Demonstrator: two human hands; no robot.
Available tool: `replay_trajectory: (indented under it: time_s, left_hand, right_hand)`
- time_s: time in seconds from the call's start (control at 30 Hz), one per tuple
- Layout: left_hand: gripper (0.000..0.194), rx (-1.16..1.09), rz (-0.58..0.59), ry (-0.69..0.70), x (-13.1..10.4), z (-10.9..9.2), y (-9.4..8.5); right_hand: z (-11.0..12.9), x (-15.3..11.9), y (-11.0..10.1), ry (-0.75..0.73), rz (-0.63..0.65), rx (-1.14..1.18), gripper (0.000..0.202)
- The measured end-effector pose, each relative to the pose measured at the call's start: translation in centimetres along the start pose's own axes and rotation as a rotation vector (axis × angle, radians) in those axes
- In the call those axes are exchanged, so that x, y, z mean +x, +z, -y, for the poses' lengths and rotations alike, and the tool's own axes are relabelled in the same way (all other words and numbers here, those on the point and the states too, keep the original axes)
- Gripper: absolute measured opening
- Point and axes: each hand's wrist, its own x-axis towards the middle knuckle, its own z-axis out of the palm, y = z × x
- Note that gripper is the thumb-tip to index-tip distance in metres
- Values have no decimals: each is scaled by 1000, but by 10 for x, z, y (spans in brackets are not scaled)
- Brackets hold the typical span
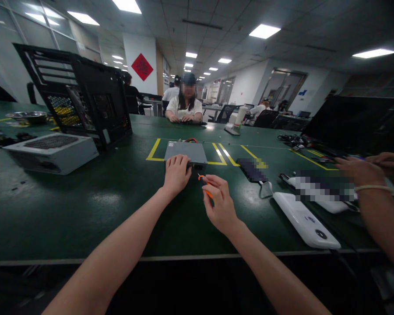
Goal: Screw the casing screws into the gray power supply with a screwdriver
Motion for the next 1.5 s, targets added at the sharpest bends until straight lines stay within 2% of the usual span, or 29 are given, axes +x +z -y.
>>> replay_trajectory:
  time_s: [0.17,0.33,0.53,0.7,0.87,1.0,1.33,1.5]
  left_hand:
    - [23,-7,10,-16,0,-1,0]
    - [22,-19,15,-15,0,0,0]
    - [23,-19,28,-14,1,0,0]
    - [22,-7,21,-16,1,0,0]
    - [21,3,19,-13,1,0,1]
    - [22,4,19,-13,1,0,1]
    - [21,-13,32,-22,1,0,0]
    - [22,-17,30,-24,1,0,1]
  right_hand:
    - [-1,1,1,30,0,-122,21]
    - [-2,2,2,-16,6,-73,31]
    - [-12,12,-4,-90,39,-177,25]
    - [-23,11,-1,-172,-4,-82,38]
    - [-24,4,3,-174,-7,-169,33]
    - [-23,3,6,-167,13,-106,40]
    - [-20,3,8,-165,-5,-56,39]
    - [-20,2,8,-171,39,-33,39]
